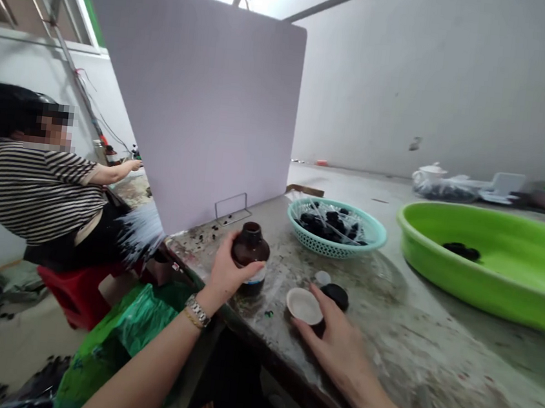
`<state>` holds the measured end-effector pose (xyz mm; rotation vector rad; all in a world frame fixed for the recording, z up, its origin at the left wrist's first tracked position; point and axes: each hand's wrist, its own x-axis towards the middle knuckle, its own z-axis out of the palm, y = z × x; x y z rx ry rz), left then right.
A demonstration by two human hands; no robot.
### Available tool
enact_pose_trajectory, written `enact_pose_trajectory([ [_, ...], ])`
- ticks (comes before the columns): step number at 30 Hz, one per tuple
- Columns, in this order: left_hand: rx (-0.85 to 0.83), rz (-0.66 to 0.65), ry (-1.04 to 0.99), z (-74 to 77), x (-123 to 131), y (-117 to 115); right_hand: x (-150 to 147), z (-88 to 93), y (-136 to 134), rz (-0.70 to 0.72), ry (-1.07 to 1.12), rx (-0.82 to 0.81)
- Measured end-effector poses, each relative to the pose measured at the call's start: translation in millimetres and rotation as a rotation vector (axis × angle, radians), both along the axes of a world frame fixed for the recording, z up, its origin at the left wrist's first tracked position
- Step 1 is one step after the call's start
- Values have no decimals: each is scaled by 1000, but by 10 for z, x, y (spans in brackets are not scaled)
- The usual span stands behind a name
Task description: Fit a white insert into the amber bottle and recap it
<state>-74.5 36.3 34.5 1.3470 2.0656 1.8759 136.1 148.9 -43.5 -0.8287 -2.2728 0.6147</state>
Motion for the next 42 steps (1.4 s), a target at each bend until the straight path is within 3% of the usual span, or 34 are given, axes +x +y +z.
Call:
enact_pose_trajectory([
  [6,-31,-52,11,35,128,85,20,90,-70,16,65,-41],
  [13,-27,-95,18,-8,129,129,114,347,-131,68,104,-5],
  [25,-56,-70,39,-37,130,90,136,1340,-67,173,90,49],
  [30,-48,-67,43,-61,126,110,5,1650,-1,208,65,63],
  [42,-63,-112,-12,-21,139,89,-296,1942,70,300,8,140],
])
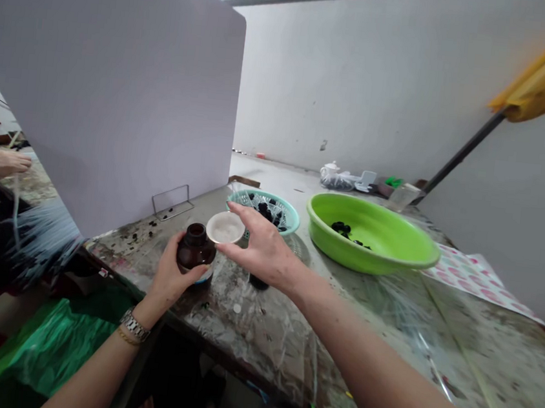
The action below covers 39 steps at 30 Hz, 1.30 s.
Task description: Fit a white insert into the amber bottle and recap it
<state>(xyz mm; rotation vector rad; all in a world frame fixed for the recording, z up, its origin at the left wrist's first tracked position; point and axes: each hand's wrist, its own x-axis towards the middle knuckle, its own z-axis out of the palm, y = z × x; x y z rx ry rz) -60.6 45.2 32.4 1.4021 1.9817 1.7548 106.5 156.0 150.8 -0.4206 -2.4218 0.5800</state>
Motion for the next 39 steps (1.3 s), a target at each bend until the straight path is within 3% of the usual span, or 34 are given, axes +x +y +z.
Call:
enact_pose_trajectory([
  [39,18,27,64,-85,-42,31,-282,187,178,87,-196,282],
])
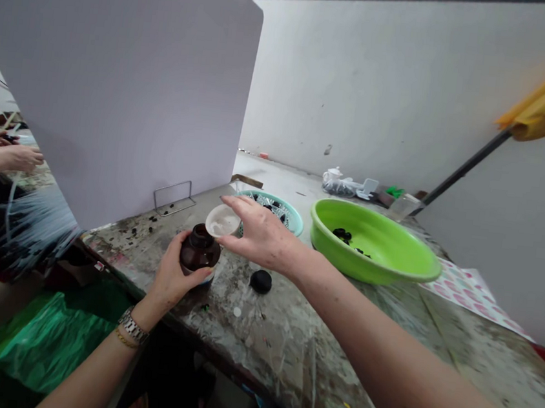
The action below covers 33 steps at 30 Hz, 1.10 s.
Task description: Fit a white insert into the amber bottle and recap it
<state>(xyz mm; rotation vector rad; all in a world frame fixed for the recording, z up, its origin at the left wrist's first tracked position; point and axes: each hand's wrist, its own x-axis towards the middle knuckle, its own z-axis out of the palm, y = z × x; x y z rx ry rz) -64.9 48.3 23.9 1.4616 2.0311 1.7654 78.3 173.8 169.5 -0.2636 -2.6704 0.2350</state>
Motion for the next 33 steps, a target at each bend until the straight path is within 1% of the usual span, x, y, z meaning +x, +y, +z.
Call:
enact_pose_trajectory([
  [4,-16,8,-13,34,9,-7,-12,18,11,18,-19,35],
  [8,-11,7,-20,47,15,-15,-25,58,-5,-2,-54,47],
  [18,-8,7,-6,28,12,-16,-73,212,-115,-67,-176,79],
  [25,21,-9,-13,4,2,-6,-106,249,-149,-85,-214,125],
  [33,14,-3,7,8,7,-14,-164,317,-191,-90,-276,214],
])
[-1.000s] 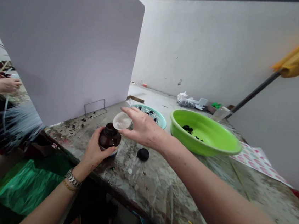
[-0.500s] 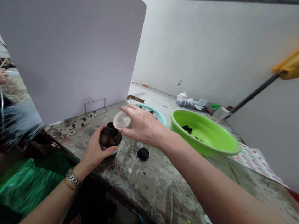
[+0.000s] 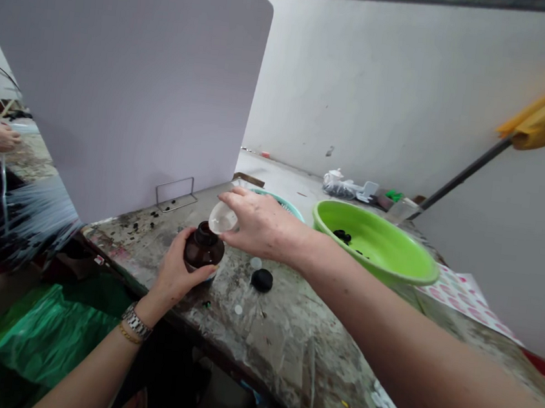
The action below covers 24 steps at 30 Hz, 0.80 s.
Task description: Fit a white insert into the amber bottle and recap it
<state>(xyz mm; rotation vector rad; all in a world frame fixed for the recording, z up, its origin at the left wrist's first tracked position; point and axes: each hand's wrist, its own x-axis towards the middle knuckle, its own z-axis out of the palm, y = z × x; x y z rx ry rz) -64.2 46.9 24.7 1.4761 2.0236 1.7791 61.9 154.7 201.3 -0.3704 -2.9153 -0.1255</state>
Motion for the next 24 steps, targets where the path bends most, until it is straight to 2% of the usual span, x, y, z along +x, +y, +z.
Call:
enact_pose_trajectory([
  [12,3,2,-5,-18,-7,5,-66,114,-129,5,-108,114],
  [24,23,5,-12,-24,-6,12,-197,246,-387,-33,-298,357],
])
